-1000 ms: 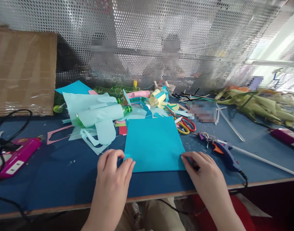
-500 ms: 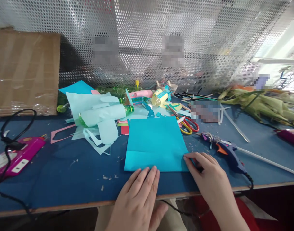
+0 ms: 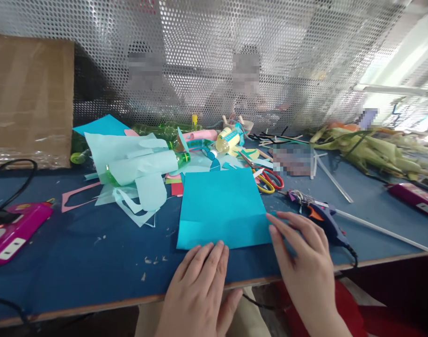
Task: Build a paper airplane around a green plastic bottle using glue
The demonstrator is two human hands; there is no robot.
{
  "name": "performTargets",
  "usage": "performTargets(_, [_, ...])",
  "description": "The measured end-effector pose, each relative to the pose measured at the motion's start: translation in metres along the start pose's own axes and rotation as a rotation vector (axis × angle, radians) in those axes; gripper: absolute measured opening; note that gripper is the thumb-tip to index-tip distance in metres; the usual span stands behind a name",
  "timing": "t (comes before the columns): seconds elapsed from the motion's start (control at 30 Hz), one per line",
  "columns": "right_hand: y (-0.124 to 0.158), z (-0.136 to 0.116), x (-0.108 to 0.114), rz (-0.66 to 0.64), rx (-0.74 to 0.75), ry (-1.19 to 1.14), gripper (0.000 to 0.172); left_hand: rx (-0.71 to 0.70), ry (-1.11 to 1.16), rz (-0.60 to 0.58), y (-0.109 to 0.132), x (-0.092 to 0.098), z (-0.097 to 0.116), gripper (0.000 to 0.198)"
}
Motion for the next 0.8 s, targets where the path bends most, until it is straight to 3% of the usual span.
performTargets(0.2, [0.026,-0.057,0.004,-0.11,0.364,-0.142,0.035,-0.031,-0.007,0.041,0.004,-0.001,-0.001,0.034])
performTargets(0.4, [0.032,-0.062,-0.003,-0.138,0.295,-0.194,0.035,-0.052,-0.013,0.032,0.006,-0.002,-0.002,0.035])
performTargets(0.6, [0.038,-0.058,-0.006,-0.179,0.377,-0.114,0.037,-0.058,-0.043,0.037,0.007,-0.004,-0.002,0.036])
performTargets(0.8, [0.04,-0.055,-0.008,-0.157,0.365,-0.133,0.038,-0.056,-0.035,0.065,0.006,-0.002,-0.004,0.036])
Point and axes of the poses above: each hand's wrist, its own y-axis away from the middle knuckle, its own x-axis out of the back of the hand, z = x × y, the point moved 5 cm from there along -y, towards the middle knuckle, and after that the axes turned 13 degrees about z, right-handed, at the moved point
